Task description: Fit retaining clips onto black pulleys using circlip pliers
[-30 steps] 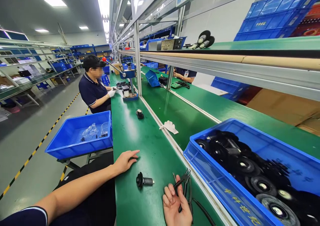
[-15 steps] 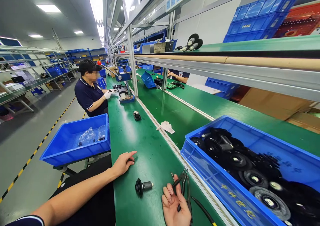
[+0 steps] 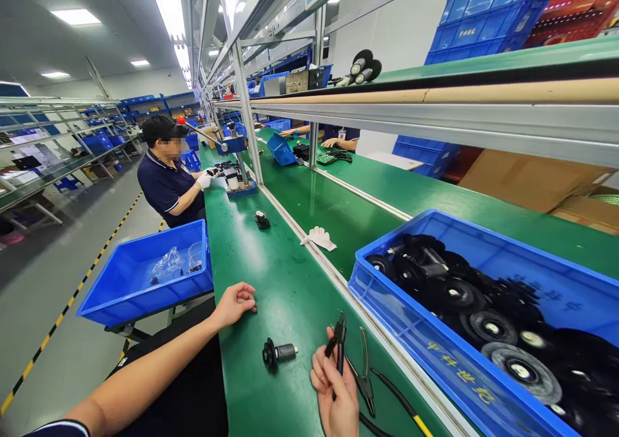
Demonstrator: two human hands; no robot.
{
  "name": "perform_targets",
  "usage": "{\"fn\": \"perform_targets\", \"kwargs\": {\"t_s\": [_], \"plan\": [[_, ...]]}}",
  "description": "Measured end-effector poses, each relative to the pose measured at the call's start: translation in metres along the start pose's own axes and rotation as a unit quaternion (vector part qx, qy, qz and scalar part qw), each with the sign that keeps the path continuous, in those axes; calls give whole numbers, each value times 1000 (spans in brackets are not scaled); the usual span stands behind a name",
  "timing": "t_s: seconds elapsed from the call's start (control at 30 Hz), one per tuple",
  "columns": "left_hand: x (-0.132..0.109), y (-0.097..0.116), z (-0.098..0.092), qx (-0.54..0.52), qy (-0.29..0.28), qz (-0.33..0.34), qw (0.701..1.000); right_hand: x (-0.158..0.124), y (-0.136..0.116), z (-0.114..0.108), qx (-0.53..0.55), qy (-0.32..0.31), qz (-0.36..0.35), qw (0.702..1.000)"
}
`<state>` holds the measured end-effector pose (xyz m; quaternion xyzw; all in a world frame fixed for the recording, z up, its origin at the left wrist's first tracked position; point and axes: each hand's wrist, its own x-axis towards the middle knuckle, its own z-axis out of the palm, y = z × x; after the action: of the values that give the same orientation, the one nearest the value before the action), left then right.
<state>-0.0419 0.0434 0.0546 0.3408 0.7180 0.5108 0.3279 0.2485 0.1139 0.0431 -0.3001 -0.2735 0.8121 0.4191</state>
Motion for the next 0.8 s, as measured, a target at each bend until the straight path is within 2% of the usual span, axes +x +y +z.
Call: {"fn": "perform_targets", "kwargs": {"t_s": [0.07, 0.17, 0.3, 0.37, 0.47, 0.53, 0.63, 0.8], "plan": [[1, 0, -1, -24, -2, -21, 999, 0, 11, -7, -108, -1, -56, 993], [0, 2, -3, -47, 4, -26, 999, 0, 27, -16, -264, -19, -153, 952], [-4, 10, -5, -55, 20, -14, 998, -2, 35, -17, -427, -89, -265, 860], [-9, 20, -4, -63, 19, -15, 998, -3, 34, -13, -486, -101, -319, 807], [-22, 42, 1, -87, -25, -44, 995, -3, 30, -7, -551, -90, -381, 737], [-32, 59, 5, -104, -58, -72, 990, -3, 29, -6, -574, -77, -407, 706], [-46, 80, 12, -114, -75, -89, 987, -2, 28, -6, -579, -68, -430, 689], [-59, 95, 17, -85, -70, -83, 990, -3, 26, -6, -571, -95, -428, 694]]}}
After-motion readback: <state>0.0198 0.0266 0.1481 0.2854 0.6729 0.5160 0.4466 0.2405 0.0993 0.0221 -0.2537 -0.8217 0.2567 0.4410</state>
